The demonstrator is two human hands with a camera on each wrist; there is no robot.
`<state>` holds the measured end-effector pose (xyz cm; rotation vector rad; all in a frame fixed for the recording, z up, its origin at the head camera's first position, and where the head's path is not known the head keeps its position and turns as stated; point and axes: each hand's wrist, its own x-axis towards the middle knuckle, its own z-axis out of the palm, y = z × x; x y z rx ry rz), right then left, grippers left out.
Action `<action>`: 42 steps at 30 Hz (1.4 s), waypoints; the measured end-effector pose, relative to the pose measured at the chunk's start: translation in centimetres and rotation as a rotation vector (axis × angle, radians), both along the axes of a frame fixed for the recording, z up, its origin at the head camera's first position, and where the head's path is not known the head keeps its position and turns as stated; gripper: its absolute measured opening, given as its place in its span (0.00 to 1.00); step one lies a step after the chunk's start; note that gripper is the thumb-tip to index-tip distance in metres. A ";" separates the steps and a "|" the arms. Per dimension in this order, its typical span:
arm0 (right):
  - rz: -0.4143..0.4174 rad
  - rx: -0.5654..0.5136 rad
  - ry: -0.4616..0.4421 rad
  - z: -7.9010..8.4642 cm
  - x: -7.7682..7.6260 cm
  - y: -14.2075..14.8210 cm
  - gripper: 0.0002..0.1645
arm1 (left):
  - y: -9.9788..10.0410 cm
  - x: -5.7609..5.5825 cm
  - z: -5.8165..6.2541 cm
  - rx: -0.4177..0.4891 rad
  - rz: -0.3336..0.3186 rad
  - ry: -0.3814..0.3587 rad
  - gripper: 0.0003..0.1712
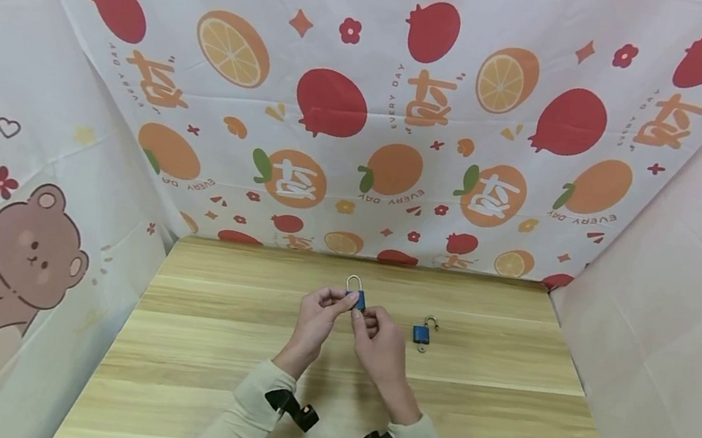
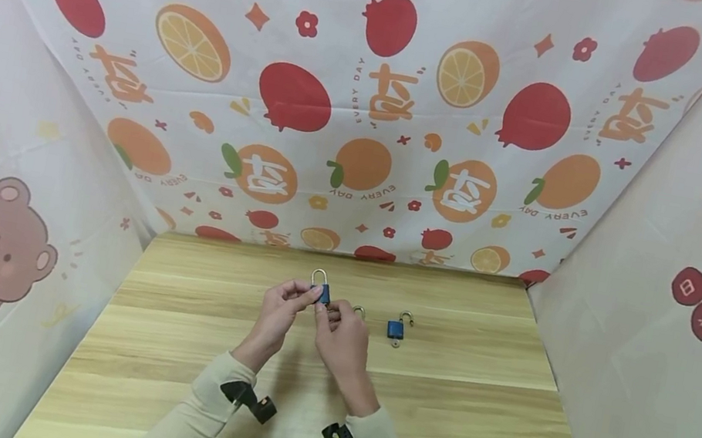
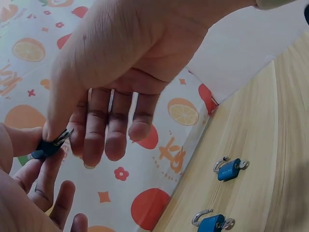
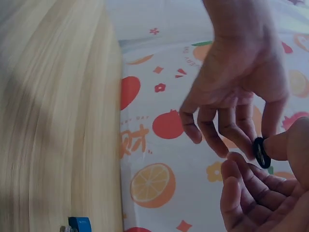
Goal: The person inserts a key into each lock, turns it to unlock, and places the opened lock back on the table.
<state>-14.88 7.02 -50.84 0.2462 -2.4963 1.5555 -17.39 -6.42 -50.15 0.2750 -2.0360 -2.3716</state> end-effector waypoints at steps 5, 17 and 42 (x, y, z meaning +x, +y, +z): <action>0.068 -0.174 -0.115 0.6 -0.5 0.6 0.16 | -0.1 0.1 0.2 -0.001 -0.004 0.002 0.13; 0.103 -0.254 -0.172 1.2 -1.1 1.4 0.18 | 0.0 0.1 0.3 0.002 -0.016 0.050 0.12; 0.167 -0.280 -0.210 1.1 -1.0 1.3 0.19 | -0.8 0.1 0.2 0.010 -0.062 0.022 0.10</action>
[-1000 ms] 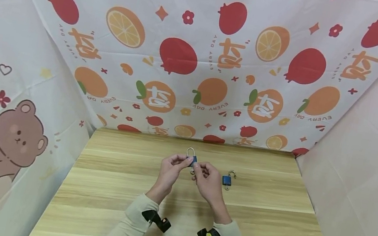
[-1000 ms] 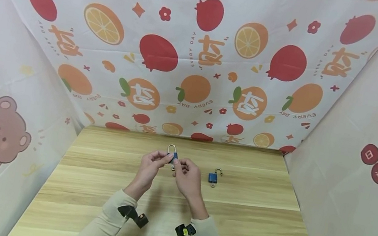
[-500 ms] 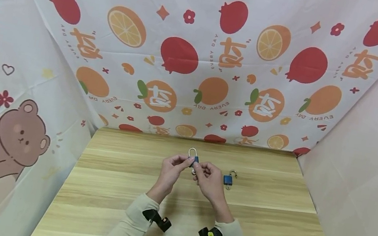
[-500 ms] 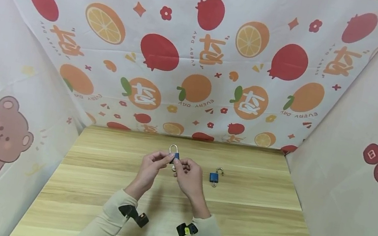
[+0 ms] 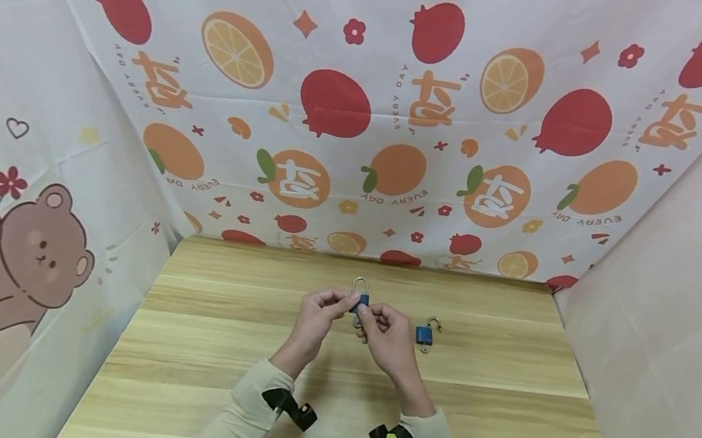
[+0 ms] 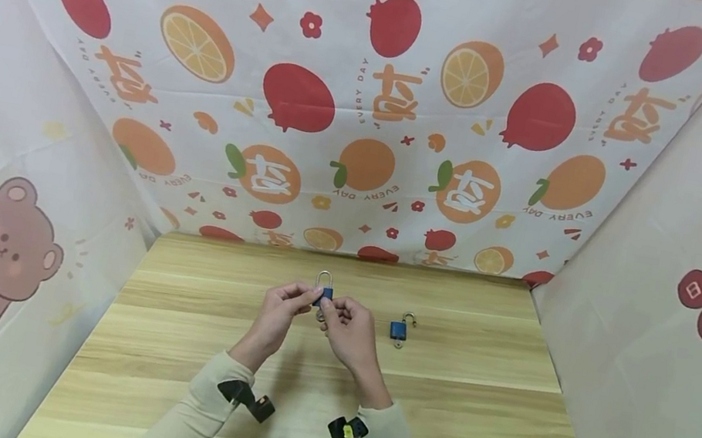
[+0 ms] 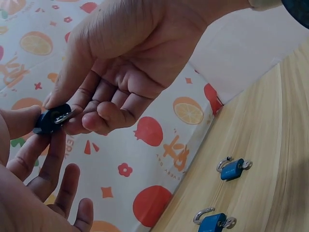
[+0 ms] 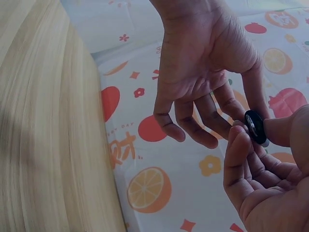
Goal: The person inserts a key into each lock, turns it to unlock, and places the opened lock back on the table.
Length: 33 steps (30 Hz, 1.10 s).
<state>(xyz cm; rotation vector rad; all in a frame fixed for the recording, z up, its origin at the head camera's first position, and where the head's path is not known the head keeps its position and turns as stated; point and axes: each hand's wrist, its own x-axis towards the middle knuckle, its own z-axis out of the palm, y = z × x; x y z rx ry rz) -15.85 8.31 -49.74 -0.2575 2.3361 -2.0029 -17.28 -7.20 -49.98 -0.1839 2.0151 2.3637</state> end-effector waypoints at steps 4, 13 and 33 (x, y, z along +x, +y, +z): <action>-0.015 0.019 -0.021 0.1 0.1 -0.1 0.18 | 0.0 0.1 0.0 0.012 -0.003 -0.003 0.09; -0.012 0.056 -0.029 0.5 0.2 -0.1 0.16 | 0.2 0.1 0.0 0.027 0.009 -0.004 0.08; -0.044 -0.115 -0.012 1.0 0.5 0.3 0.17 | -0.1 -1.6 -1.4 0.245 -0.285 -0.020 0.14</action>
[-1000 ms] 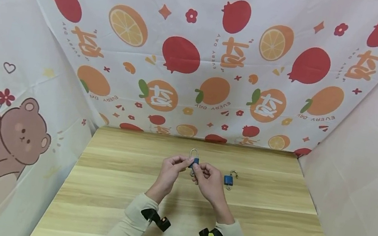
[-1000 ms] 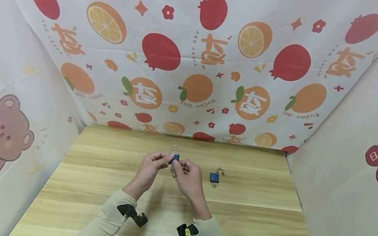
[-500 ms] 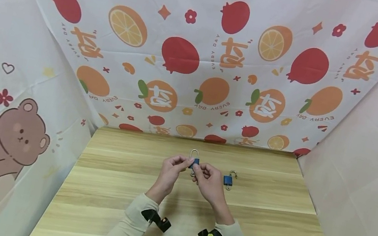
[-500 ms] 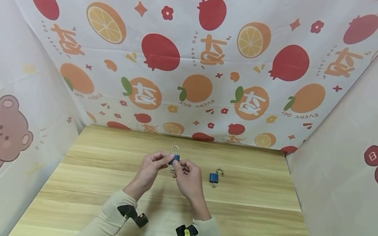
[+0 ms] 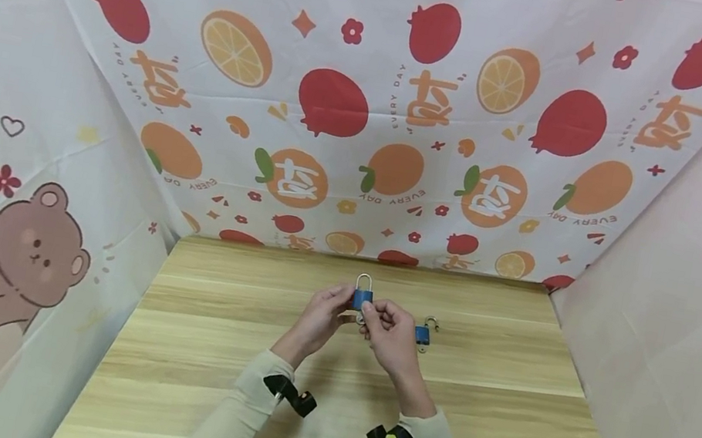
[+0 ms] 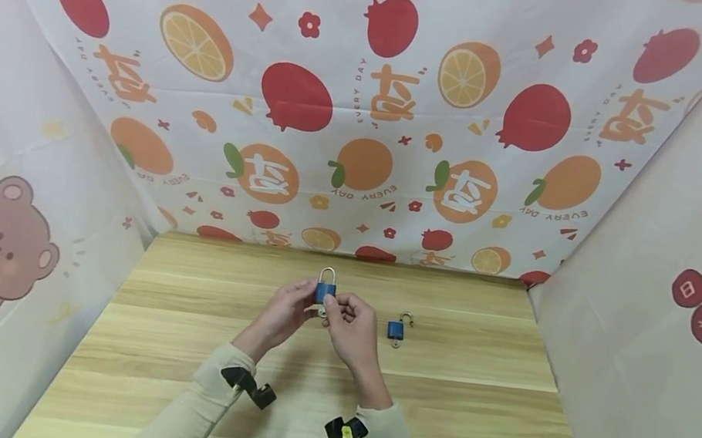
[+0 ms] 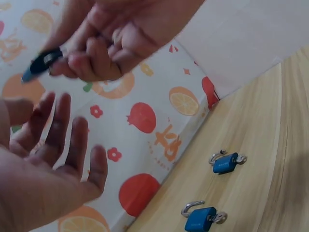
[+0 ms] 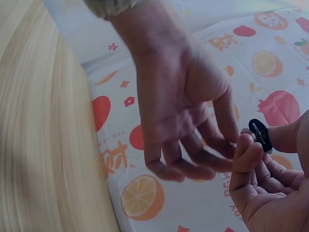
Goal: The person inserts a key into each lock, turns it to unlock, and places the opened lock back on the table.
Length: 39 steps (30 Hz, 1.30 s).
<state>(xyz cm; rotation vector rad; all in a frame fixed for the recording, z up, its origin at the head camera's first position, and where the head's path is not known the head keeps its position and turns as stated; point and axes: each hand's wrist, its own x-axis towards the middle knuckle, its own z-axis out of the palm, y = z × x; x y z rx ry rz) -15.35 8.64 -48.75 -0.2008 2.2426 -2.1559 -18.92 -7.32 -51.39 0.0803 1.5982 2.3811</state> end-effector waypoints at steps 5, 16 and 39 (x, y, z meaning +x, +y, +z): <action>0.031 -0.026 -0.015 0.2 0.2 -0.1 0.15 | -0.4 -1.0 -0.5 0.039 -0.098 0.011 0.11; 0.047 -0.040 -0.037 0.6 0.6 -0.4 0.17 | -0.4 -2.2 -0.9 0.144 -0.256 0.123 0.13; 0.109 -0.063 -0.102 0.7 0.7 -0.3 0.18 | -0.2 -2.1 -1.1 0.262 -0.389 0.175 0.16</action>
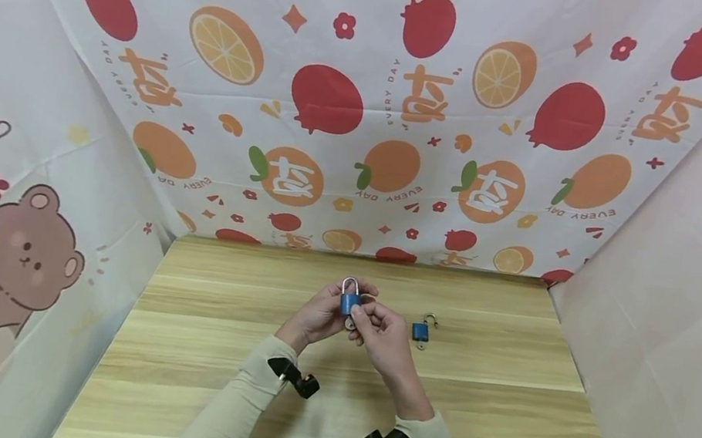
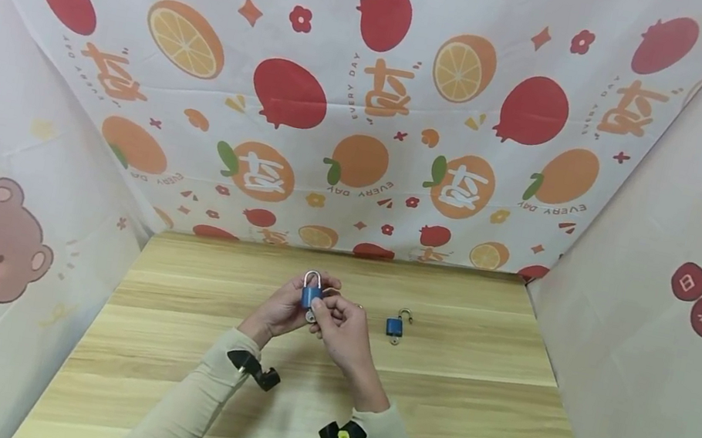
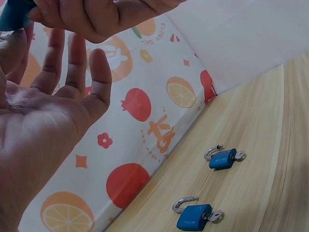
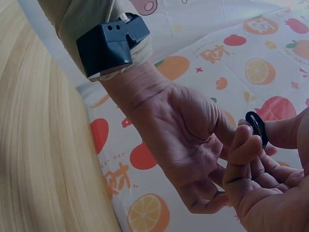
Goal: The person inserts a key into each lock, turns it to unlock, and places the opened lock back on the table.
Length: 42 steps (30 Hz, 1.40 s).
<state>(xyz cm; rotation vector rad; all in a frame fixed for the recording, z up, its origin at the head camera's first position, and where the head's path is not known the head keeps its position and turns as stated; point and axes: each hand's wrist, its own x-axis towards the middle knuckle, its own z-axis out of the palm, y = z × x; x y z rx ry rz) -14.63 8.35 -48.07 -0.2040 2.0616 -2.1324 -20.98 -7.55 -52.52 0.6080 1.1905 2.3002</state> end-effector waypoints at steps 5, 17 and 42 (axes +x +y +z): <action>0.008 0.007 0.002 -0.1 0.0 0.1 0.17 | -0.1 0.0 -0.1 0.001 0.000 -0.006 0.12; 0.013 0.021 0.018 -0.3 0.0 0.0 0.17 | -0.6 -0.1 -0.1 -0.073 0.030 0.041 0.06; 0.045 0.045 0.045 -0.6 0.0 0.2 0.18 | -1.9 -1.0 0.4 -0.244 0.098 0.148 0.10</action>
